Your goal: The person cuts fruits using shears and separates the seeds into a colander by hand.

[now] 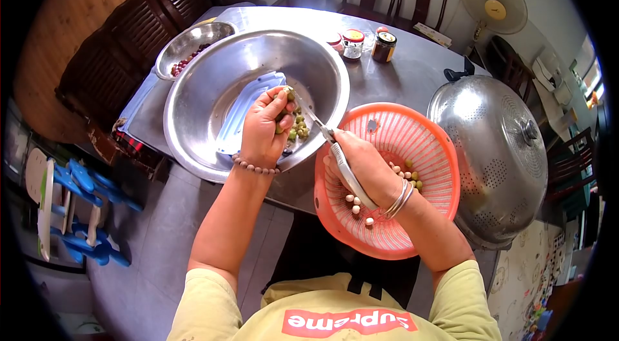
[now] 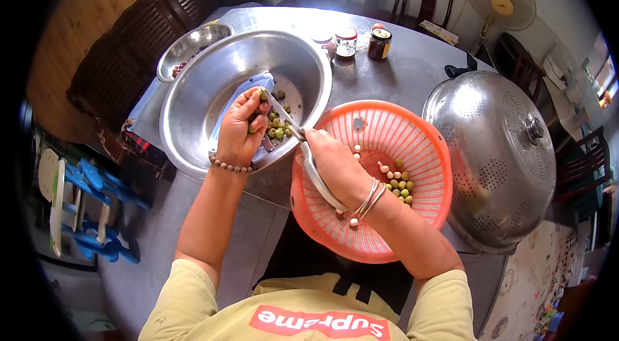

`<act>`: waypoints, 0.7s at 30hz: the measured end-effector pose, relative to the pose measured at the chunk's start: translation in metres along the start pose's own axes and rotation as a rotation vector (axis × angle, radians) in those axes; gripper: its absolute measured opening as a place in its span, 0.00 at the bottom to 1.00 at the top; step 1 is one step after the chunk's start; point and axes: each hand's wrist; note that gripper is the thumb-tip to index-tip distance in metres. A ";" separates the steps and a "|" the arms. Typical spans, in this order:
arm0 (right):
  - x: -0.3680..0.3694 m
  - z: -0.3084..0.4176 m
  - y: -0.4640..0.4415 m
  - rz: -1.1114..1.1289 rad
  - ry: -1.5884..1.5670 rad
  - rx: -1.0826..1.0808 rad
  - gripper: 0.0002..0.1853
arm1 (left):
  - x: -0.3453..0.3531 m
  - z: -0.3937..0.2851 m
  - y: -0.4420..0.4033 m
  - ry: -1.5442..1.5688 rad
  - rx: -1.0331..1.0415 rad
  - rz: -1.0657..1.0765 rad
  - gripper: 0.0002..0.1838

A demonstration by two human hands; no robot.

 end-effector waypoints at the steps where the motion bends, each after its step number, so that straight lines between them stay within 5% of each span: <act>1: 0.001 -0.001 0.000 -0.001 0.008 -0.005 0.08 | -0.001 0.000 0.000 -0.005 -0.002 0.006 0.05; 21: -0.005 0.009 -0.005 -0.029 -0.155 0.086 0.08 | -0.007 -0.003 -0.005 0.091 -0.053 0.089 0.07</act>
Point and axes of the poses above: each hand's wrist, its own y-axis away from the middle knuckle, its own x-axis out of the palm, z = x × y, and after that the axes turned 14 degrees about -x, right-handed
